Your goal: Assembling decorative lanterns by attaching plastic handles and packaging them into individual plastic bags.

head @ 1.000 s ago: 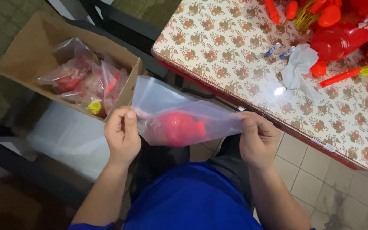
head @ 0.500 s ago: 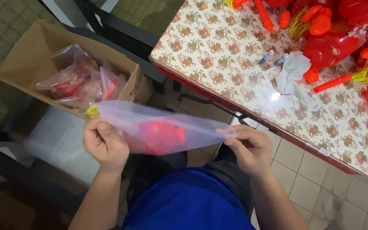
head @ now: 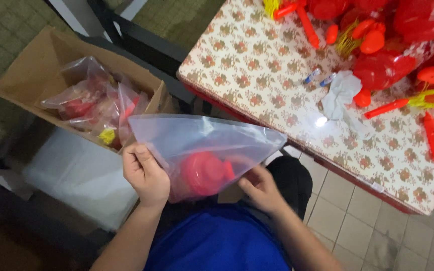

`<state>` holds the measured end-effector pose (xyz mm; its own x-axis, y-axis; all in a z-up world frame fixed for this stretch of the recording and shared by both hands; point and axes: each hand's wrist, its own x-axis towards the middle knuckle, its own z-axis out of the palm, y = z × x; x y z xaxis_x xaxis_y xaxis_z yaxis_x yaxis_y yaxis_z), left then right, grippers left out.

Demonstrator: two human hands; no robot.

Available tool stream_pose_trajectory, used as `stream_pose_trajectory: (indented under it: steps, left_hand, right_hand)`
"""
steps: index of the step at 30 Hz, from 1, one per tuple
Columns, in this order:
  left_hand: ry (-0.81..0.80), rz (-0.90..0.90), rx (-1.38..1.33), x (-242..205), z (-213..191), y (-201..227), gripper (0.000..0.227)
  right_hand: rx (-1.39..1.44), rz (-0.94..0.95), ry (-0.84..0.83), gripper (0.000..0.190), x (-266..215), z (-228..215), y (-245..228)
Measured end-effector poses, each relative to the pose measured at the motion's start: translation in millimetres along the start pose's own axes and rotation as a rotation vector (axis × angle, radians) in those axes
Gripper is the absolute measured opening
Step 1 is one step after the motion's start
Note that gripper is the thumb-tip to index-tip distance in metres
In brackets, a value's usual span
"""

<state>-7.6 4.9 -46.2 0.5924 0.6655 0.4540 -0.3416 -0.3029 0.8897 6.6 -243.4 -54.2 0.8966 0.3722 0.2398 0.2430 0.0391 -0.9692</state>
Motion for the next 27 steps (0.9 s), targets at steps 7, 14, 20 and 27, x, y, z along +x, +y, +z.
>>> stream_pose_trajectory:
  steps: [7, 14, 20, 27]
  left_hand:
    - [-0.128, -0.107, 0.075, 5, -14, 6, 0.031]
    - [-0.363, -0.167, -0.11, -6, -32, -1, 0.028]
    - [-0.269, -0.266, -0.023, -14, -29, 1, 0.033]
    - [-0.151, -0.116, 0.021, -17, -14, 5, 0.037]
  right_hand:
    - [-0.013, 0.027, 0.199, 0.018, 2, 8, -6]
    - [0.097, 0.193, 0.362, 0.014, -2, 17, 2]
    - [0.09, 0.248, 0.548, 0.027, -16, 12, 30]
    - [-0.021, 0.088, 0.58, 0.041, -13, 10, 25]
